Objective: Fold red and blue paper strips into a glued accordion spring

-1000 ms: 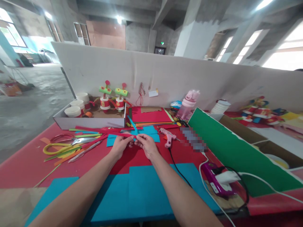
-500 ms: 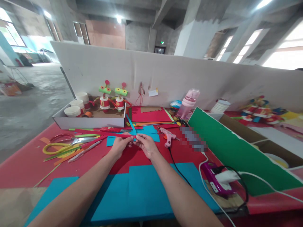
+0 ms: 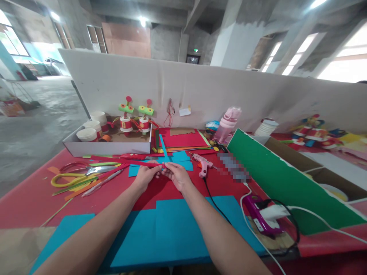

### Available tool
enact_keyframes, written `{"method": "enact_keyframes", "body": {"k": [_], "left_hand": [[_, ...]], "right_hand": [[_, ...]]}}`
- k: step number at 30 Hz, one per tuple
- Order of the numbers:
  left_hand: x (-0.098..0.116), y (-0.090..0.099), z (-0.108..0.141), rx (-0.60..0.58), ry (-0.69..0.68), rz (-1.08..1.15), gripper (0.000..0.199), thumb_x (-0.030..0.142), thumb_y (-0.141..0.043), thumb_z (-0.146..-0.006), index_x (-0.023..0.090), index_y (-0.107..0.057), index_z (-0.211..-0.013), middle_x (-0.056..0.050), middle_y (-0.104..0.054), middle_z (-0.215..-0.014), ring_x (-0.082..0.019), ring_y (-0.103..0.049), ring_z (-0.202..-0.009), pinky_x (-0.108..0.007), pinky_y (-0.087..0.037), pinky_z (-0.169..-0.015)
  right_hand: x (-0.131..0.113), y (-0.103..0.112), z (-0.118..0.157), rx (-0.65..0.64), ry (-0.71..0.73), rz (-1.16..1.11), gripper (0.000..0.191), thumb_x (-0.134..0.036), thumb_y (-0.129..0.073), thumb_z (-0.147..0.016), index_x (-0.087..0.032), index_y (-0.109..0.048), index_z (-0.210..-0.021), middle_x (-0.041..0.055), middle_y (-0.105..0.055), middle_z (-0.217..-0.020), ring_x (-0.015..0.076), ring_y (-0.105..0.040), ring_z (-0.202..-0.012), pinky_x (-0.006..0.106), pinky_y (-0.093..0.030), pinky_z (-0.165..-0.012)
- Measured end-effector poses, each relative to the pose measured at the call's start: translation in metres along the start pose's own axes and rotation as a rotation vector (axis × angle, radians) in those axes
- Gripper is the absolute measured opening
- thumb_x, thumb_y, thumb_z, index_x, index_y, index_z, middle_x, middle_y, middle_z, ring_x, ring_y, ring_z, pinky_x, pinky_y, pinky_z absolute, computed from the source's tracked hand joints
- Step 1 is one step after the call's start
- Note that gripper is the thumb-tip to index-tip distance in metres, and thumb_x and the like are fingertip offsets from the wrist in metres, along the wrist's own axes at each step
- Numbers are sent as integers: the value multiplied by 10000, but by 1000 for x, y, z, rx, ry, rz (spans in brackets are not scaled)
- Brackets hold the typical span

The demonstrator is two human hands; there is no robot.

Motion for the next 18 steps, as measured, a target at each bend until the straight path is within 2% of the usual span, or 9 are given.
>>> {"method": "enact_keyframes", "body": {"k": [7,12,15,18], "left_hand": [[1,-1,1,-5,9,27,228,319,-740,-632,129,-619,-666,-17,-594,-573,-115,-539,-545,-224,-431,-500],[2,2,0,19,9,42,228,317,-750,-612,127,-636,-667,-30,-612,-580,-117,-540,-533,-224,-420,-489],[2,3,-1,29,0,8,243,337,-750,-622,115,-654,-644,-32,-602,-538,-107,-520,-489,-229,-404,-489],[-1,-2,-2,-30,13,8,276,371,-738,-655,113,-648,-619,-23,-574,-497,-96,-493,-449,-232,-385,-479]], "right_hand": [[-1,-2,1,-22,21,36,358,-345,-862,-506,-134,-694,-743,2,-657,-616,118,-625,-599,291,-557,-726],[-3,-1,0,-26,23,55,365,-287,-872,-479,-144,-672,-748,16,-685,-683,149,-665,-667,309,-558,-744],[-3,4,-2,16,31,104,357,-280,-864,-479,-151,-675,-753,8,-688,-699,133,-653,-629,292,-547,-709],[-4,7,-3,72,86,135,335,-292,-850,-488,-156,-685,-745,-9,-678,-681,110,-622,-596,263,-527,-677]]}}
Point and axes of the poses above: each hand's wrist, its own z-axis away from the middle knuckle, its own y-axis out of the back of the hand, x = y × z, the point moved 7 cm from there along -z, towards the middle knuckle
